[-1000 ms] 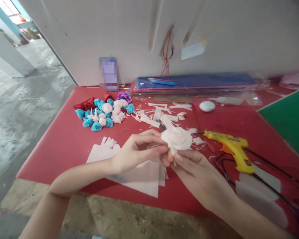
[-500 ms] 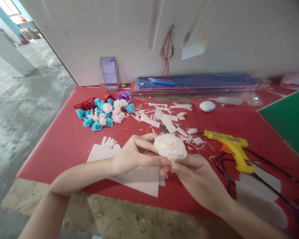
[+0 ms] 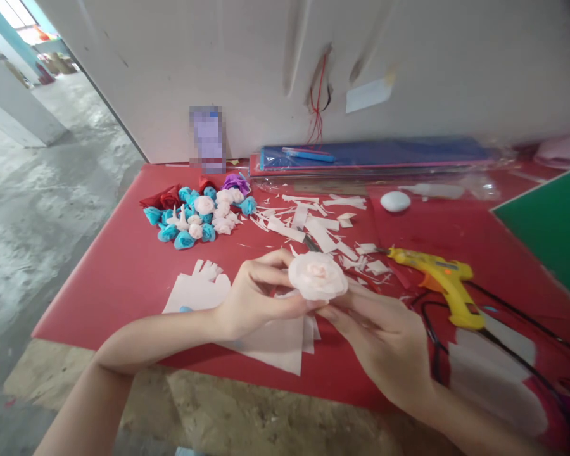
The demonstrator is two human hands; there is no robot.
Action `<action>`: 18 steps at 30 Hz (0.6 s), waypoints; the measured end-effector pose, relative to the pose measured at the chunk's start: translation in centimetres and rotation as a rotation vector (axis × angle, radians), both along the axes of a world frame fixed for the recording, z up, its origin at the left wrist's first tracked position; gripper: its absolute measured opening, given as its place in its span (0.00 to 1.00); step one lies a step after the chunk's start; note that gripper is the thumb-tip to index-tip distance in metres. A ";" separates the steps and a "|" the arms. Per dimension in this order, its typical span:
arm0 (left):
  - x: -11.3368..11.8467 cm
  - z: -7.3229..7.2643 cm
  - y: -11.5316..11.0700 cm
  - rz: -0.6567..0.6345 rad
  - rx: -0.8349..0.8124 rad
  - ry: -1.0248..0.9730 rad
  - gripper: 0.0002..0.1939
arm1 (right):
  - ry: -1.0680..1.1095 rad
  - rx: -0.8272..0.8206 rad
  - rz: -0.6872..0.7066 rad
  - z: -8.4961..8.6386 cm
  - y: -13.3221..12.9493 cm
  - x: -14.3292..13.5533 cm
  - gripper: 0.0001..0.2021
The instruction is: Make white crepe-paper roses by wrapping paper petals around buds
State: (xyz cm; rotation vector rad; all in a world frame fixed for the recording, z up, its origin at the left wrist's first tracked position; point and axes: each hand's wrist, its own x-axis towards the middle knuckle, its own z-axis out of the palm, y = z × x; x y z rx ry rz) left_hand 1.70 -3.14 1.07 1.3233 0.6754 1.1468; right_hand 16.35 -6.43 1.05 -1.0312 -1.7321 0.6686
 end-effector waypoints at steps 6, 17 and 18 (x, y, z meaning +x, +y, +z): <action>-0.1 0.4 0.2 -0.047 0.002 0.029 0.06 | -0.085 0.063 -0.046 0.6 0.0 0.1 0.07; -0.3 1.0 0.9 -0.130 -0.149 0.110 0.09 | 0.092 -0.064 -0.143 -0.3 1.3 1.8 0.07; -0.2 1.0 0.9 -0.138 -0.180 0.091 0.10 | 0.086 -0.065 -0.141 -0.3 1.2 1.8 0.07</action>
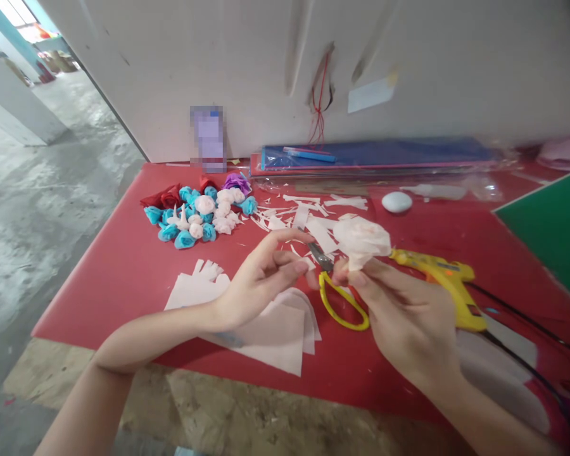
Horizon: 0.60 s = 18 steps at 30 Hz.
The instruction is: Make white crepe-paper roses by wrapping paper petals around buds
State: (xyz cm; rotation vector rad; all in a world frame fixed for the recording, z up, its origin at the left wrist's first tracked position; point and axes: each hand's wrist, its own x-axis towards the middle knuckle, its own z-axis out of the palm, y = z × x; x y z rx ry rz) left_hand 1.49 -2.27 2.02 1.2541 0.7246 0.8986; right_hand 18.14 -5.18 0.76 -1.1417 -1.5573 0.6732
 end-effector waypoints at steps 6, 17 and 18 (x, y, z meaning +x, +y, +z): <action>0.2 0.1 0.2 -0.026 -0.094 -0.023 0.03 | -0.095 0.014 0.006 0.7 -0.4 -0.4 0.08; 0.1 -0.3 -0.3 0.004 0.004 0.057 0.05 | -0.187 0.181 0.013 -0.3 -0.4 -0.7 0.09; 0.0 -0.4 -0.3 0.004 0.003 0.064 0.05 | -0.182 0.184 0.020 -0.4 -0.4 -0.8 0.09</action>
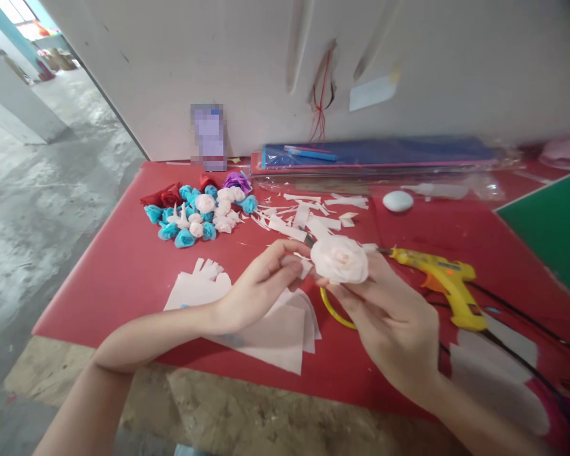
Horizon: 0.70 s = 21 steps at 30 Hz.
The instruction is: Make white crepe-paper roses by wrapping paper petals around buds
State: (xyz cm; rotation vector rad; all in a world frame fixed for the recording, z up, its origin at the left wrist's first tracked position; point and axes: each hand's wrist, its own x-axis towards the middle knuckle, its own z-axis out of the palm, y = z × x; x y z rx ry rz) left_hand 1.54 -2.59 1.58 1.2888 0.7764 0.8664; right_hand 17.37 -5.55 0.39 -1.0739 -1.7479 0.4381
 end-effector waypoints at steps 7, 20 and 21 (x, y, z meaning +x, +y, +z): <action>0.2 -0.4 -0.3 -0.024 0.024 0.010 0.07 | -0.022 0.025 0.002 -0.2 0.1 -0.2 0.08; -0.1 0.4 0.9 0.047 0.102 0.171 0.03 | 0.016 -0.087 -0.088 0.4 -0.1 -0.1 0.06; -0.2 0.5 1.0 0.052 0.111 0.198 0.04 | 0.002 -0.087 -0.073 0.5 -0.1 -0.1 0.07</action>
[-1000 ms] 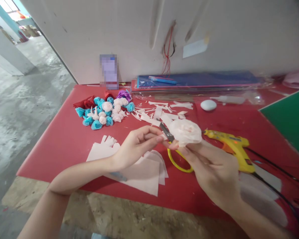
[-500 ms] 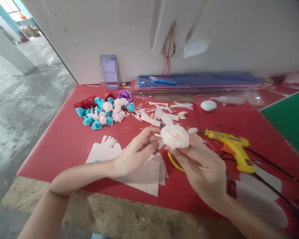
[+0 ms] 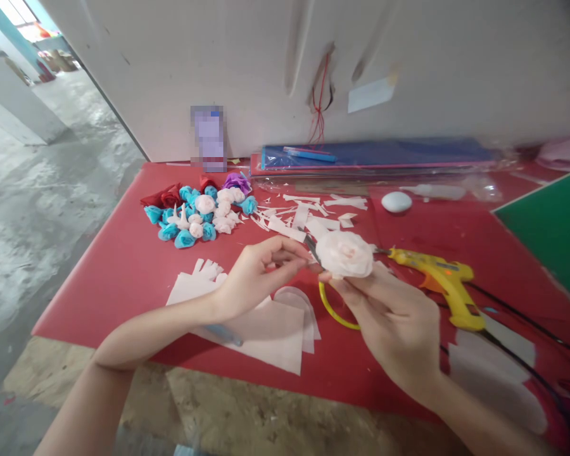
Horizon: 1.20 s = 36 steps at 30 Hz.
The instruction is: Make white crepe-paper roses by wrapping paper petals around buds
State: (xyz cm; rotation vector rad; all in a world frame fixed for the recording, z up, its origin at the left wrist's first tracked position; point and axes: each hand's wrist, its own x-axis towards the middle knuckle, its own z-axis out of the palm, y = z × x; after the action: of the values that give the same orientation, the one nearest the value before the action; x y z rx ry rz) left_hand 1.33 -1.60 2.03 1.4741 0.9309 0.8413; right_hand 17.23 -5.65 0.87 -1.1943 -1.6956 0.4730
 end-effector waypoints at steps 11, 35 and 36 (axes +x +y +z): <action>-0.3 0.1 0.1 -0.039 -0.013 -0.045 0.03 | -0.135 0.043 0.130 0.1 -0.1 -0.5 0.08; -0.4 0.1 0.2 -0.129 -0.408 -0.190 0.05 | -0.081 -0.210 0.173 1.7 0.2 0.0 0.14; -0.4 0.2 0.2 -0.137 -0.417 -0.183 0.05 | -0.081 -0.221 0.177 1.6 0.2 0.1 0.14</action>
State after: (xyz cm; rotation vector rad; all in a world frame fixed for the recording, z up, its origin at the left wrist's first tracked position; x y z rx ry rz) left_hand 0.90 -1.40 2.25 1.0680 0.7999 0.6242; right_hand 17.29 -5.41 2.52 -1.2384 -1.8654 0.7452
